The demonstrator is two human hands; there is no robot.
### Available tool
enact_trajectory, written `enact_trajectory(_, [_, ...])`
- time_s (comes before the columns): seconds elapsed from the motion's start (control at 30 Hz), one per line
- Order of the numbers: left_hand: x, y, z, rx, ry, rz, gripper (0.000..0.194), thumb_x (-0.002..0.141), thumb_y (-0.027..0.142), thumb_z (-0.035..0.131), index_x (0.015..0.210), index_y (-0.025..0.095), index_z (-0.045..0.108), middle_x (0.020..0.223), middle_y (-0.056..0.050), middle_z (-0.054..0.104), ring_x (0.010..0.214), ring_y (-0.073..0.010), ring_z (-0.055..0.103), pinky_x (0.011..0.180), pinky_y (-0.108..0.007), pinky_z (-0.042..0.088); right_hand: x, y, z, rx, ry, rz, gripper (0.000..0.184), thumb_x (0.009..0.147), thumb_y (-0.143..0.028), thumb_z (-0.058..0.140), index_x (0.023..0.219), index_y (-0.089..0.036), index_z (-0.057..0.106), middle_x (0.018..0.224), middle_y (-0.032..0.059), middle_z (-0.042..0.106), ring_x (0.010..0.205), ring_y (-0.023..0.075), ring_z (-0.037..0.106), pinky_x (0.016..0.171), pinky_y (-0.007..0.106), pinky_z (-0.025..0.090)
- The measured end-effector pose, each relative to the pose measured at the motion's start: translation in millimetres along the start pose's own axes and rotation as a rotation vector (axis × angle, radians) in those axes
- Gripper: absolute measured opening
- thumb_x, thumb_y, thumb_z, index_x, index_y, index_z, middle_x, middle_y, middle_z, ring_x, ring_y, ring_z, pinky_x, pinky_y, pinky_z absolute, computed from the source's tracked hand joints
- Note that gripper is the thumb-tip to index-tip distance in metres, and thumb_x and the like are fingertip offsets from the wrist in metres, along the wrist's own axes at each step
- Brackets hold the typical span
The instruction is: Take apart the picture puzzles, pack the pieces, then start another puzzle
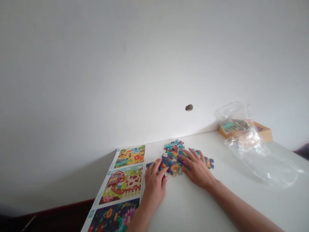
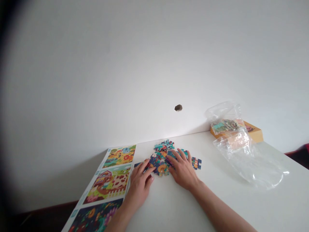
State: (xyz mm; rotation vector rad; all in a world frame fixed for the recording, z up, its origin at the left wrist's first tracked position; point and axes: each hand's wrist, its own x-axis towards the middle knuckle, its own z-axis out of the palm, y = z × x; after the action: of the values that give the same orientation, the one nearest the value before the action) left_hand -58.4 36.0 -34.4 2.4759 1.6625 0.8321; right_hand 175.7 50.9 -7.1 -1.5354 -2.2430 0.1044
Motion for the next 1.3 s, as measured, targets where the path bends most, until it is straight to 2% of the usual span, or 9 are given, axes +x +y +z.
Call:
enact_trajectory(0.07, [0,-4,3.3,-0.027,0.013,0.004,0.039,0.088,0.01,0.048,0.117,0.028,0.065,0.147,-0.005,0.044,0.133,-0.0279,0.04,0.109,-0.052,0.038,0,0,0,0.024,-0.026,-0.031,0.037,0.092,-0.032,0.05,0.128,-0.032,0.056,0.143,0.0053,0.05,0.136,0.0337,0.032,0.109,0.067,0.01])
enact_trajectory(0.27, [0,-12,6.9,0.019,0.089,0.005,0.053,0.082,-0.002,0.042,0.115,0.031,0.066,0.142,-0.004,0.049,0.13,-0.0282,0.044,0.106,-0.056,0.041,1,7,1,0.021,0.073,0.093,0.029,0.086,-0.009,0.046,0.095,-0.026,0.068,0.112,0.0043,0.068,0.113,0.0241,0.054,0.113,0.058,0.012])
enact_trajectory(0.37, [0,-10,3.9,0.05,0.08,0.003,0.054,0.082,-0.001,0.042,0.119,0.031,0.065,0.143,-0.003,0.048,0.13,-0.029,0.044,0.105,-0.057,0.04,1,7,2,0.022,0.054,0.086,0.035,0.09,-0.018,0.047,0.118,-0.03,0.064,0.133,0.0052,0.059,0.128,0.0293,0.043,0.112,0.061,0.012])
enact_trajectory(0.47, [0,-5,-2.3,0.054,0.01,0.046,0.049,0.087,0.012,0.05,0.13,0.033,0.057,0.151,-0.005,0.039,0.134,-0.0315,0.04,0.107,-0.059,0.037,0,1,0,0.096,-0.099,-0.064,0.047,0.091,-0.037,0.052,0.138,-0.033,0.049,0.147,0.0041,0.046,0.141,0.0348,0.027,0.11,0.069,0.003])
enact_trajectory(0.6, [0,3,-8.9,0.036,-0.055,0.071,0.042,0.086,0.029,0.059,0.128,0.032,0.058,0.156,-0.006,0.03,0.138,-0.0346,0.034,0.108,-0.061,0.033,-2,-7,-5,0.222,-0.244,-0.207,0.043,0.092,-0.038,0.05,0.135,-0.035,0.05,0.14,0.0021,0.055,0.14,0.0307,0.031,0.109,0.068,-0.007])
enact_trajectory(0.87, [5,4,-8.7,-0.007,-0.02,0.012,0.012,0.085,0.02,0.057,0.094,0.023,0.064,0.145,-0.008,0.047,0.132,-0.0305,0.041,0.107,-0.056,0.036,-2,2,-8,0.177,-0.082,-0.099,0.035,0.084,-0.032,0.057,0.119,-0.028,0.063,0.119,0.0054,0.067,0.124,0.0279,0.046,0.113,0.058,-0.001])
enact_trajectory(1.07, [1,-1,-5.4,0.029,-0.007,0.033,0.047,0.085,0.004,0.044,0.119,0.03,0.063,0.146,-0.004,0.045,0.133,-0.0286,0.04,0.107,-0.056,0.036,-3,9,-10,0.22,-0.054,-0.152,0.042,0.079,-0.028,0.059,0.121,-0.026,0.061,0.12,0.0064,0.067,0.124,0.0293,0.046,0.113,0.057,0.009])
enact_trajectory(1.17, [-2,2,-8.1,0.075,-0.046,0.059,0.052,0.086,0.008,0.046,0.127,0.037,0.059,0.151,-0.003,0.039,0.135,-0.0317,0.037,0.107,-0.06,0.034,-4,10,-9,0.215,-0.022,-0.154,0.047,0.08,-0.025,0.057,0.127,-0.025,0.058,0.125,0.0078,0.064,0.127,0.0291,0.045,0.113,0.056,0.013])
enact_trajectory(1.3, [-2,8,-14.3,0.092,-0.12,0.112,0.052,0.084,0.021,0.058,0.132,0.041,0.054,0.155,-0.004,0.032,0.14,-0.0367,0.028,0.106,-0.067,0.029,-3,12,1,0.072,0.031,0.082,0.053,0.084,-0.035,0.055,0.136,-0.026,0.049,0.142,0.0098,0.051,0.134,0.0346,0.036,0.11,0.065,0.014])
